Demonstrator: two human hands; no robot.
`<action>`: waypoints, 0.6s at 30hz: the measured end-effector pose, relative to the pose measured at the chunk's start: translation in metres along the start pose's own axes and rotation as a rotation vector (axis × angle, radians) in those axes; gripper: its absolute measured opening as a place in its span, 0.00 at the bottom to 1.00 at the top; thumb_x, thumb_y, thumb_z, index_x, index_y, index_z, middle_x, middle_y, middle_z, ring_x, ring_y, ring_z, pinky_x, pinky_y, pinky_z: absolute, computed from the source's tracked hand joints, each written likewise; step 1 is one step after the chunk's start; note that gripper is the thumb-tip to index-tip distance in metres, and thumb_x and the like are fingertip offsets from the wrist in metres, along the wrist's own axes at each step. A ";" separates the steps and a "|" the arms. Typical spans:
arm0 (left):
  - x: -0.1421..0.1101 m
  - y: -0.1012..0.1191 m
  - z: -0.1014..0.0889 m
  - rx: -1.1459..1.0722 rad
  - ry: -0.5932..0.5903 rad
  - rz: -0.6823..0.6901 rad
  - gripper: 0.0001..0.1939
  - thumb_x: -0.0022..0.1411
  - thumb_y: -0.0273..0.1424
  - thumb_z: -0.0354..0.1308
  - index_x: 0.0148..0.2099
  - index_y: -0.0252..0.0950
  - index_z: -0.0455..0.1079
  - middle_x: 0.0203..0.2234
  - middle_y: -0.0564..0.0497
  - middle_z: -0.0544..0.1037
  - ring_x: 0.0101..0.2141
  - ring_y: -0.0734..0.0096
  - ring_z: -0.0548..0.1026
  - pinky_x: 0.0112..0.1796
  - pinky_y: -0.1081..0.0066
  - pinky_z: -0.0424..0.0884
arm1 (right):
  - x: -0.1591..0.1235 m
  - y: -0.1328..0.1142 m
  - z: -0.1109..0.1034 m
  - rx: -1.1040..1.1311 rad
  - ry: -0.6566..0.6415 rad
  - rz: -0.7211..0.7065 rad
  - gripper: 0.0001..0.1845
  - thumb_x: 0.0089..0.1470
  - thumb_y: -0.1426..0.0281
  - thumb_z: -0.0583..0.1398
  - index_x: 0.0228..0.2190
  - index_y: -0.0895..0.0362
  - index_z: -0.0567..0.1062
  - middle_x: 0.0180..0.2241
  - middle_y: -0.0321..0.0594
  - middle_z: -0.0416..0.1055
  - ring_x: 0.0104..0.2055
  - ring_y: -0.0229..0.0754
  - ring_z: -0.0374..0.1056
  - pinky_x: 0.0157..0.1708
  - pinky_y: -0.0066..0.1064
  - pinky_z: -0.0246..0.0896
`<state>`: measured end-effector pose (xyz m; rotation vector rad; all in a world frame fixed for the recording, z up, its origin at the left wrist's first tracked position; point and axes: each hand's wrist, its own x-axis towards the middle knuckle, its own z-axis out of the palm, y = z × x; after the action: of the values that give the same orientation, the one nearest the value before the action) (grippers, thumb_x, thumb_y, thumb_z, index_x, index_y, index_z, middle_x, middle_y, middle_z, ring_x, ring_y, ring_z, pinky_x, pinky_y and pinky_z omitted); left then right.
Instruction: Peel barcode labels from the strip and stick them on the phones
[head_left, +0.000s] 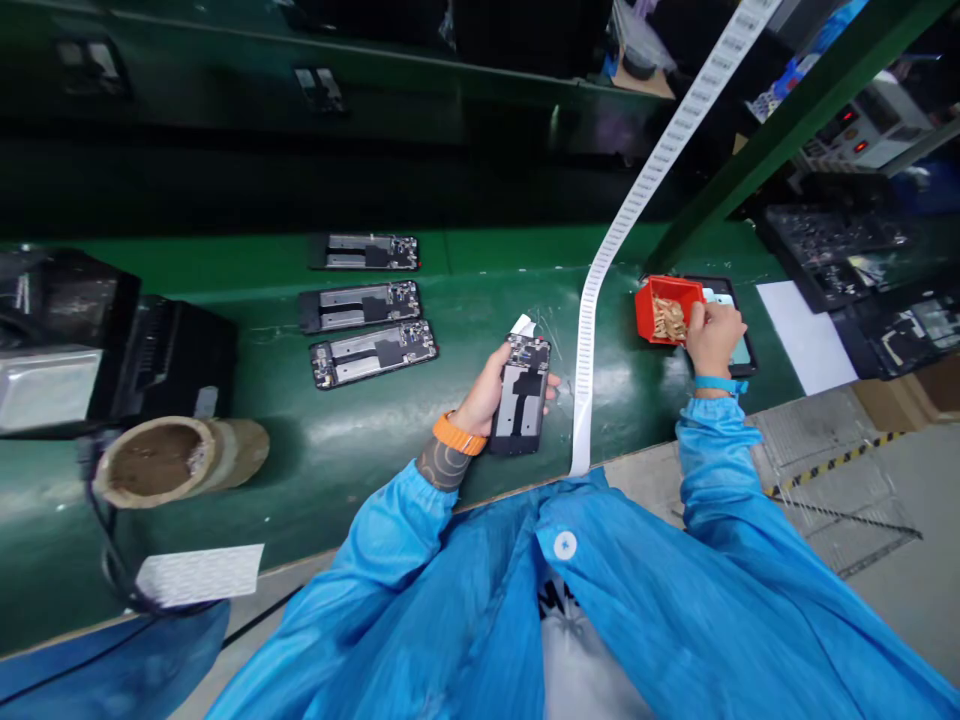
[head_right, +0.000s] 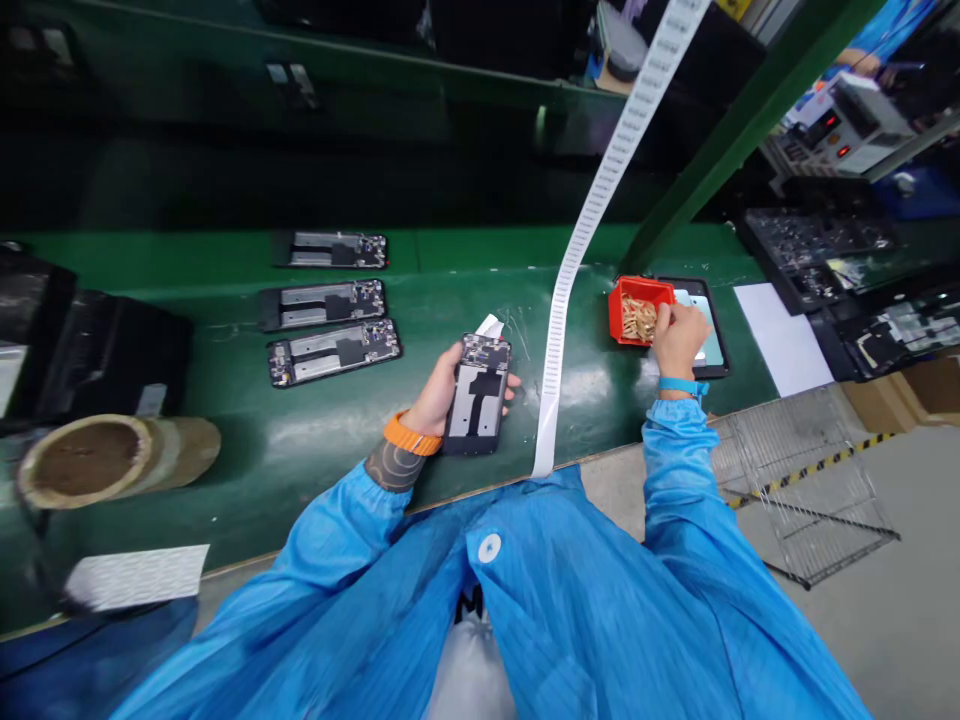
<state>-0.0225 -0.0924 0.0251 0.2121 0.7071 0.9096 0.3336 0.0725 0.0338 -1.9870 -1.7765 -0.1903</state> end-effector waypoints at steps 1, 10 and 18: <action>0.006 -0.003 0.002 0.014 -0.024 -0.018 0.35 0.71 0.55 0.40 0.48 0.32 0.76 0.39 0.37 0.83 0.31 0.61 0.82 0.32 0.64 0.79 | -0.006 -0.001 0.000 0.021 0.040 -0.002 0.10 0.60 0.67 0.54 0.36 0.59 0.73 0.38 0.52 0.70 0.46 0.57 0.66 0.48 0.52 0.58; 0.052 -0.009 0.023 0.134 0.002 -0.211 0.40 0.67 0.61 0.43 0.49 0.29 0.77 0.27 0.39 0.81 0.23 0.61 0.78 0.26 0.65 0.76 | -0.129 -0.054 -0.009 0.476 -0.359 -0.534 0.14 0.63 0.64 0.57 0.47 0.54 0.75 0.50 0.50 0.74 0.53 0.54 0.69 0.54 0.50 0.64; 0.054 -0.009 0.027 0.082 0.057 -0.225 0.40 0.69 0.59 0.38 0.48 0.31 0.78 0.31 0.40 0.82 0.24 0.63 0.77 0.26 0.64 0.76 | -0.159 -0.059 0.011 0.441 -0.492 -0.614 0.16 0.63 0.64 0.60 0.51 0.53 0.78 0.55 0.47 0.75 0.57 0.57 0.65 0.57 0.54 0.58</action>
<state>0.0226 -0.0526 0.0163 0.1753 0.8050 0.6752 0.2494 -0.0627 -0.0253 -1.1979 -2.4362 0.5020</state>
